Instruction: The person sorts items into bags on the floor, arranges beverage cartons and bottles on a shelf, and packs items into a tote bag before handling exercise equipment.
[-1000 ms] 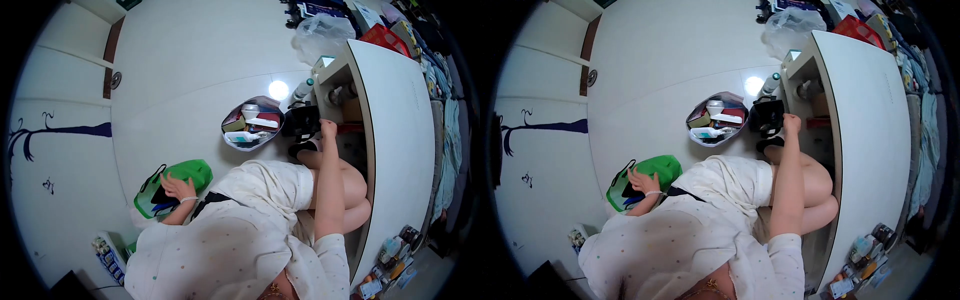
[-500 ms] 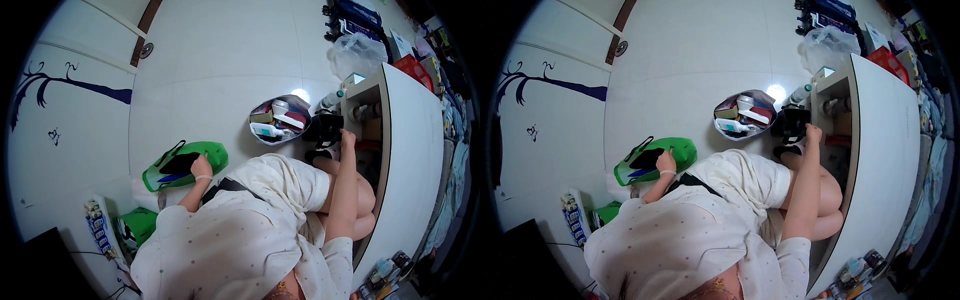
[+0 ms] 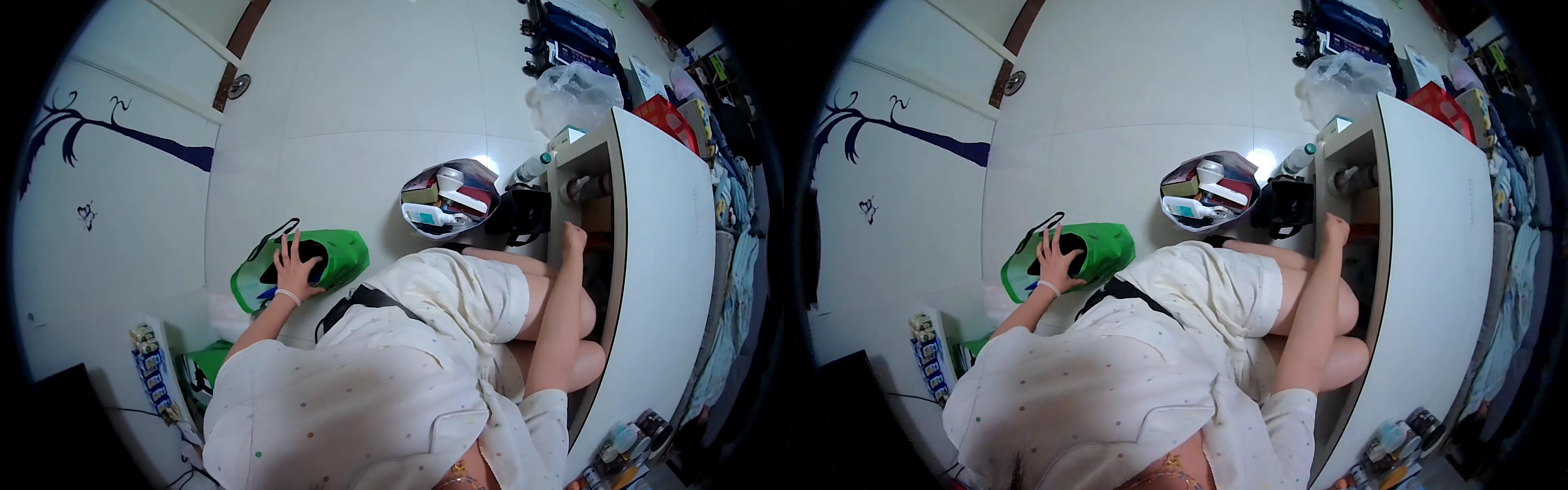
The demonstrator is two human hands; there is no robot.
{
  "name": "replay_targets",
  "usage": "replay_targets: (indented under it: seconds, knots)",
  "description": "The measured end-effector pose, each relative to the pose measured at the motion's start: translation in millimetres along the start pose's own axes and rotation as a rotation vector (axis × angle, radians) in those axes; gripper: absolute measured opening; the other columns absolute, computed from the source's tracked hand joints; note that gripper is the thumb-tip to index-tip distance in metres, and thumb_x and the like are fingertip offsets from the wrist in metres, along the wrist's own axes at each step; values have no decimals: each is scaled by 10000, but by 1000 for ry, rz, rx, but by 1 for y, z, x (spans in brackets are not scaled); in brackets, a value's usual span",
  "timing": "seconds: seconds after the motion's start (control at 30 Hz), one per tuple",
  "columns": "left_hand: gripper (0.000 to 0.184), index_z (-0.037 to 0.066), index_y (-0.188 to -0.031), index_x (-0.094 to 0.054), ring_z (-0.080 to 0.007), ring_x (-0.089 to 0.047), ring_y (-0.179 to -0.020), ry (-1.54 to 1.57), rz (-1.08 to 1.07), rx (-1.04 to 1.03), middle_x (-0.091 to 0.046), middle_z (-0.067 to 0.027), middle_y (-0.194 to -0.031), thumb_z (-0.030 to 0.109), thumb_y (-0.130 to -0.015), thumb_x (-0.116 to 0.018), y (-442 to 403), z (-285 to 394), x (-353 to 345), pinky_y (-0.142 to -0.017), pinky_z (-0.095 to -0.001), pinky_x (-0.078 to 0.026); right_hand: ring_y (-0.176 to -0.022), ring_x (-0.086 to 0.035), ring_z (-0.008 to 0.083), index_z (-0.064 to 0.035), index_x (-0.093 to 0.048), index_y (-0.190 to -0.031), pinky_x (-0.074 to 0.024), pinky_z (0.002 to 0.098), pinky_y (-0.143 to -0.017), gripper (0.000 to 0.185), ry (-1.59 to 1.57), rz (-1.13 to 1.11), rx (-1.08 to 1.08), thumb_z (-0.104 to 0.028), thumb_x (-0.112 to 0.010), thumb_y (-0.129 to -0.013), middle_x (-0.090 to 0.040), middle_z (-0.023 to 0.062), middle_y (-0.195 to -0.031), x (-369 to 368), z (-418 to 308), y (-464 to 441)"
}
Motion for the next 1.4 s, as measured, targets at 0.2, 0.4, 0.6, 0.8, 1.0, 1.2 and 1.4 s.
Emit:
replay_targets:
  seconds: [0.2,0.4,0.6,0.8,1.0,1.2,1.4]
  knots:
    - [229,202,-783,-659,-355,-253,-1214,-152,-5,60,-374,-122,-1256,215,-564,-723,-13,-27,-22,-954,-481,-260,-779,-580,183,-32,-632,-876,-440,288,-719,210,-186,114,387,-170,-606,-719,-623,96,-839,4,-15,13]
    - [80,45,-685,-597,-282,-592,-704,-43,123,194,-566,-117,-792,110,-707,-557,-51,-55,-56,-604,-379,-484,-701,-549,108,-27,-616,-882,-437,237,-653,143,-437,115,688,-97,-547,-779,-610,48,-785,8,-118,87]
    - [106,22,-758,-579,-322,-578,-723,36,154,297,-565,-156,-783,81,-746,-491,-51,-66,-55,-630,-408,-479,-750,-546,152,-24,-587,-867,-438,262,-641,126,-531,-84,1003,-40,-502,-776,-576,62,-843,-28,-201,207]
    - [248,31,-986,-456,-323,-530,-856,261,469,387,-475,-182,-987,25,-742,-501,-33,-51,-57,-726,-396,-454,-748,-548,129,-13,-574,-887,-440,225,-645,135,-589,-522,1144,-4,-481,-790,-553,63,-846,-79,-218,283]
    - [412,54,-1094,-429,-311,-435,-1055,179,203,904,-300,-162,-1252,26,-712,-583,5,-90,-77,-814,-416,-431,-722,-557,118,1,-563,-916,-451,219,-647,138,-531,-747,1095,-29,-483,-808,-563,70,-855,-103,-218,307]
    - [468,174,-927,-542,-361,-107,-1267,-64,73,725,-70,-158,-1393,256,-534,-783,21,-99,-40,-977,-446,-240,-671,-557,113,-5,-583,-895,-445,213,-611,130,-444,-728,966,-59,-502,-810,-572,57,-726,-109,-207,288]
    - [436,218,-820,-555,-346,-141,-1257,34,-34,664,-173,-161,-1364,274,-464,-801,3,-119,-51,-948,-573,-138,-646,-524,79,11,-590,-870,-424,193,-568,130,-267,-548,975,-52,-497,-805,-582,40,-755,-105,-165,227]
Point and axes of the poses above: each hand's wrist, its own y-axis away from the middle knuckle, its own x-axis out of the back of the hand, z = x × y, the point moved 6 cm from there along -y, towards the middle knuckle
